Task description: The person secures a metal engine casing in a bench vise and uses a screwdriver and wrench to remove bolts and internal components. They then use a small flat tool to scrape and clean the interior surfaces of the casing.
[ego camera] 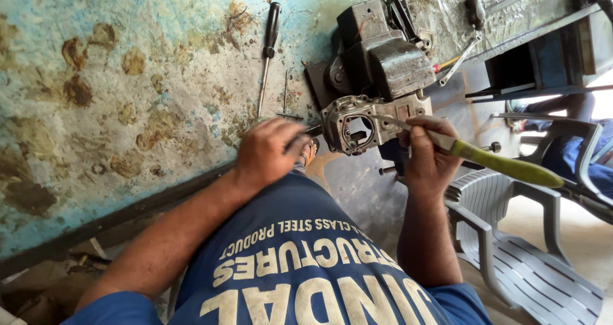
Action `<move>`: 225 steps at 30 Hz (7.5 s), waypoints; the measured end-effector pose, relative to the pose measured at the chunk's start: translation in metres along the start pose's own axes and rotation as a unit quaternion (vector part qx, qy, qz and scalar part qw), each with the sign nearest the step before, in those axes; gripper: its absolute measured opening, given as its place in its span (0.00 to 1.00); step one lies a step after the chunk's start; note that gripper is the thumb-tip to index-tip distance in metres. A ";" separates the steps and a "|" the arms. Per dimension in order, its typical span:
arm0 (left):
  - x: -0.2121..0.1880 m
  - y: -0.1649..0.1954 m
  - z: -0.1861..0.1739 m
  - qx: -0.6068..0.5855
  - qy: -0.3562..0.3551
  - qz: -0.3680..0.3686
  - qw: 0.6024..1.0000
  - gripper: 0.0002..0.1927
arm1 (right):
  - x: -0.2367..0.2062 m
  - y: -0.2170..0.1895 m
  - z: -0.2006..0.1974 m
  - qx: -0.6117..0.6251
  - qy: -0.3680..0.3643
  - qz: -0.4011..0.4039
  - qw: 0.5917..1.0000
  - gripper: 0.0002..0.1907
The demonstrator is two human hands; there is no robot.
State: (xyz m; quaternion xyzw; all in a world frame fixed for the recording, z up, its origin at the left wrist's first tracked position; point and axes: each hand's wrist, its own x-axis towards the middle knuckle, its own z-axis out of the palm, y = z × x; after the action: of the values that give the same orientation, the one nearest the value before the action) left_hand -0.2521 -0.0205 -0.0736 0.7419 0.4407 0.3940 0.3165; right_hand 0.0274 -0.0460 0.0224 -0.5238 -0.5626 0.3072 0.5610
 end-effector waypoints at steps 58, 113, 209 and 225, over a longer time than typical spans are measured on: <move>0.020 0.054 -0.003 -0.018 -0.189 0.076 0.979 0.16 | -0.045 -0.042 0.013 -0.313 -0.122 -0.048 0.941 0.07; 0.043 0.061 0.009 -0.013 -0.107 0.099 0.989 0.10 | -0.039 -0.032 -0.011 -0.083 -0.022 0.179 0.980 0.10; 0.027 0.118 0.051 0.088 0.042 -0.097 0.991 0.08 | 0.038 0.042 -0.076 -0.169 -0.114 -0.213 0.955 0.08; 0.065 0.112 0.060 0.082 0.144 -0.185 0.969 0.07 | 0.026 0.041 -0.076 -0.185 -0.076 -0.193 0.961 0.07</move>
State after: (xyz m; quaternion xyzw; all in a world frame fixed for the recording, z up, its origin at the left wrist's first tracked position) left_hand -0.1350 -0.0151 0.0085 0.6062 0.6421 0.3936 0.2554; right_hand 0.1142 -0.0293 0.0057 -0.4749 -0.7408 0.1226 0.4589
